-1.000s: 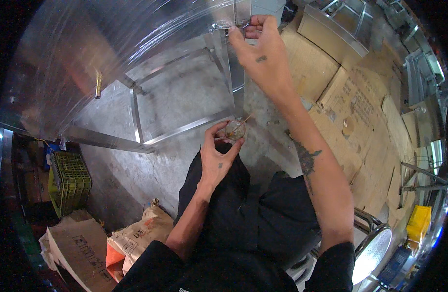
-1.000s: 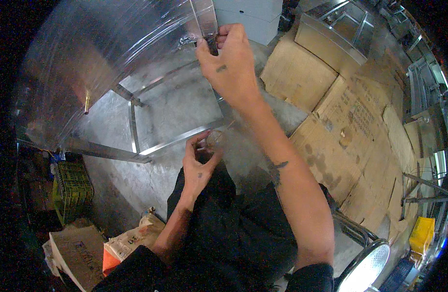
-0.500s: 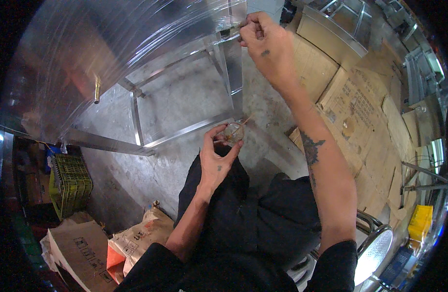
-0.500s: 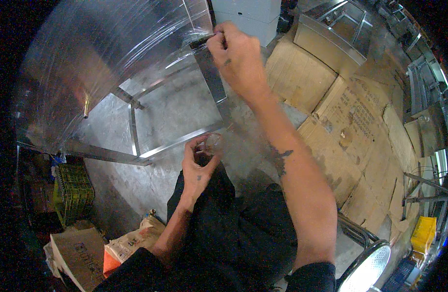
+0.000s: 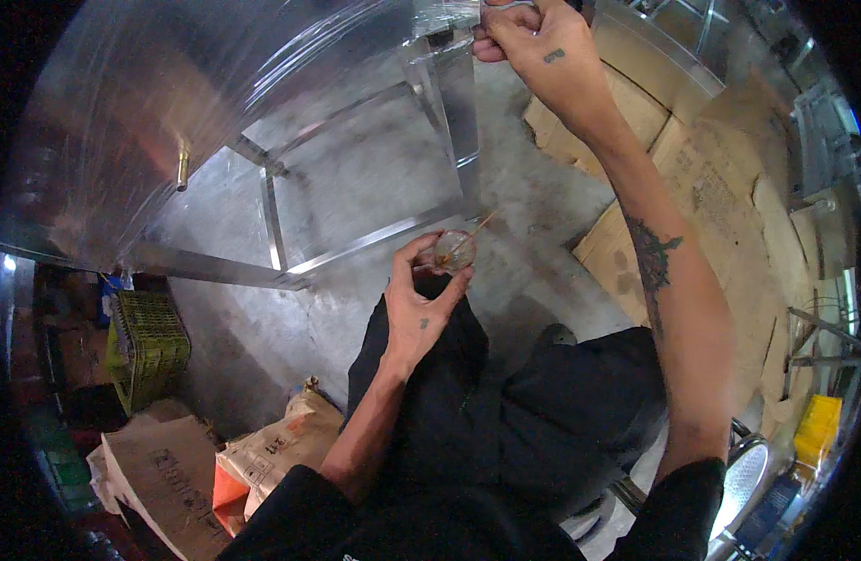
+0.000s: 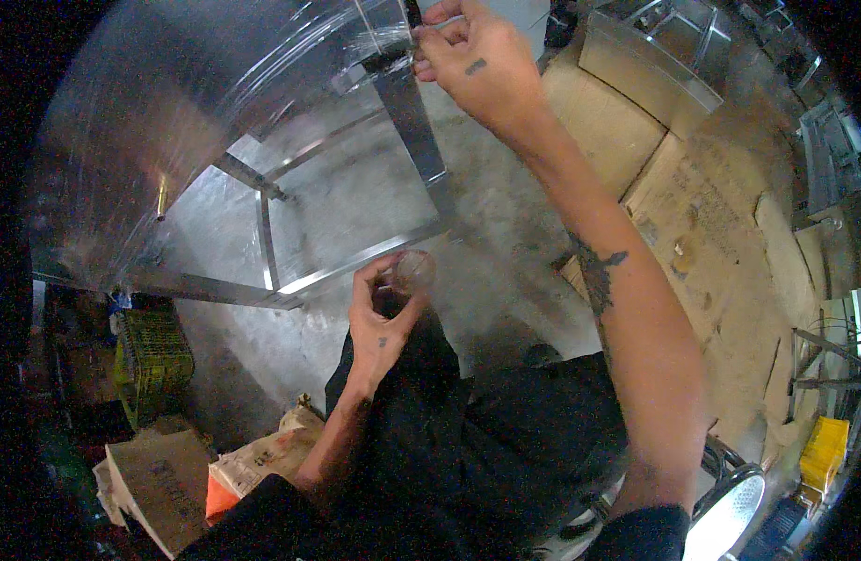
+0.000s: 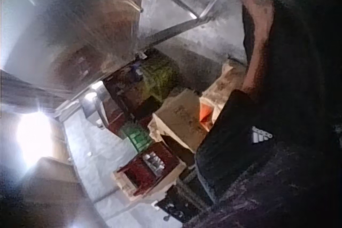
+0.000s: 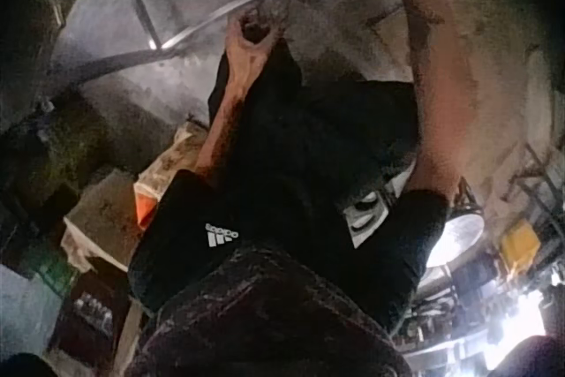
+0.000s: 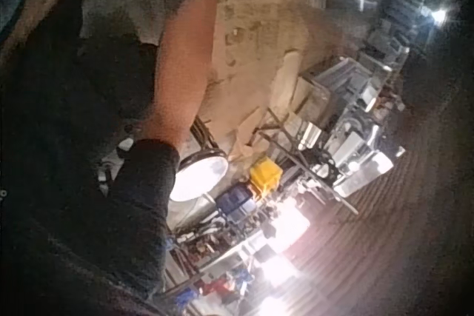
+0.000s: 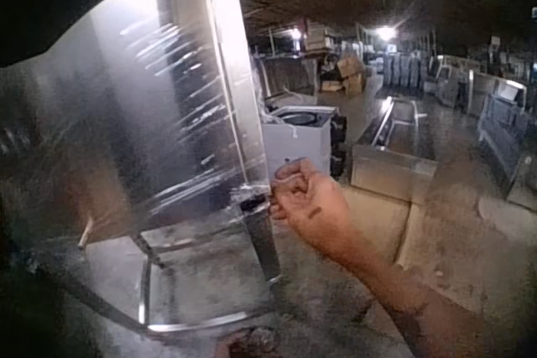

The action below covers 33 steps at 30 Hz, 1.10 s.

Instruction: The person uses a small brush to apply a clear adhesive from a small container onto the edges of a plastic-wrapped metal surface. They repeatedly dip the brush into the container and spread the glue along seams and corners.

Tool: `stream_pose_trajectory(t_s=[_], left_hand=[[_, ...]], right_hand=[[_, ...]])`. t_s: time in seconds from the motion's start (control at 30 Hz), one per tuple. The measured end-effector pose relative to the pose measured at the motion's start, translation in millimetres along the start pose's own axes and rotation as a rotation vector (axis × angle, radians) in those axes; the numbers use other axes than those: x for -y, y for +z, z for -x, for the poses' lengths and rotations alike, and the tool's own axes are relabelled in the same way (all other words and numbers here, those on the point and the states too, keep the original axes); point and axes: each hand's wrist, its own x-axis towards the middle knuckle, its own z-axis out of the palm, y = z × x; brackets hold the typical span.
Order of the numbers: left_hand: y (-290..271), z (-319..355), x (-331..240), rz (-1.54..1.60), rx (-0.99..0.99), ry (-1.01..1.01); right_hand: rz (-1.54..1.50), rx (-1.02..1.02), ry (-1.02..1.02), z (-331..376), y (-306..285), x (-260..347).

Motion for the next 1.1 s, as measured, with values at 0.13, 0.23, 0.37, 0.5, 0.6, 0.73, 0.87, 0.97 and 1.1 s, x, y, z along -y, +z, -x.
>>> stream_pose_trajectory(t_s=[0.13, 0.23, 0.37, 0.5, 0.6, 0.73, 0.87, 0.97, 1.1], left_hand=[[-6.8, 0.1, -7.7, 0.069, 0.010, -0.086], [-5.6, -2.0, -9.8, 0.075, 0.030, -0.066], [-12.4, -10.4, -8.6, 0.111, 0.018, 0.030], [-13.8, -23.7, -36.8, 0.119, -0.003, 0.115], [-18.1, -34.8, -56.0, 0.119, -0.024, 0.141], [-17.4, -47.8, -80.0, 0.172, -0.050, 0.228], [-10.8, -61.0, -88.4, 0.184, -0.020, 0.272], [-8.1, -67.0, -91.4, 0.158, -0.024, 0.286], [-7.8, -71.1, -96.3, 0.081, -0.050, 0.310]], right_hand=[[-0.011, -0.004, 0.044, 10.5, 8.2, 6.8], [-0.234, -0.051, 0.039, 17.9, 3.6, -9.2], [-0.158, -0.060, -0.087, 47.0, 4.1, 12.1], [0.169, -0.071, -0.101, 73.7, -4.5, 23.3], [0.133, 0.029, 0.014, 93.7, -12.7, 16.4], [0.059, 0.259, 0.247, 120.1, -17.4, 32.3], [-0.004, 0.211, 0.266, 121.9, -2.5, 45.9], [0.008, 0.166, 0.206, 120.7, -0.3, 47.4], [0.095, 0.132, 0.173, 124.0, 5.1, 48.9]])
